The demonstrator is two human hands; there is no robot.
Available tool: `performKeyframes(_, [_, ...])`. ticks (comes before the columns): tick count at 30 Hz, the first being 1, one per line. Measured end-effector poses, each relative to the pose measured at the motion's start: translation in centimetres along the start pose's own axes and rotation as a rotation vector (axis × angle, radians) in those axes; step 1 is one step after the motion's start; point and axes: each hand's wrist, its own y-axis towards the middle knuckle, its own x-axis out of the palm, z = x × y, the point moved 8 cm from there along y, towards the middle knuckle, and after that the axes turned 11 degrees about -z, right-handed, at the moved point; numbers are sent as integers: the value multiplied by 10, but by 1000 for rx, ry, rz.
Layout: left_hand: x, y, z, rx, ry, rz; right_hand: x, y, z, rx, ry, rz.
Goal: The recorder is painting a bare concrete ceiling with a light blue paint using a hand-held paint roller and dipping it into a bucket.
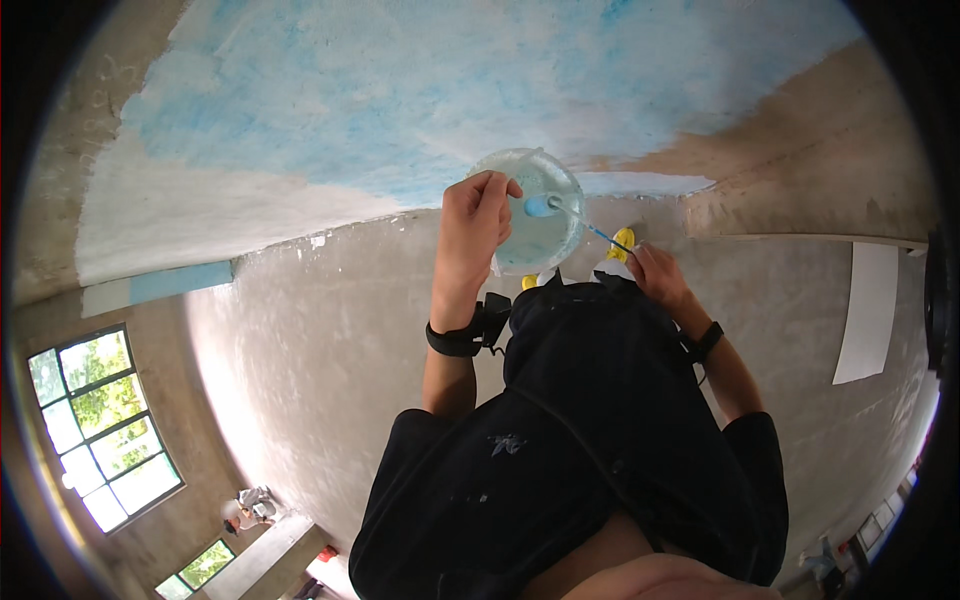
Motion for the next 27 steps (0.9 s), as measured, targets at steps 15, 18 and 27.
performKeyframes(15, [1, -1, 1, 14, -78, -69, 2, 11, -10, -123, -80, 6])
performKeyframes(18, [2, -2, 4, 7, -84, -67, 2, 10, -8, -98, -63, 41])
performKeyframes(27, [1, -5, 2, 7, -48, -32, 1, 11, -11, -51, -50, 34])
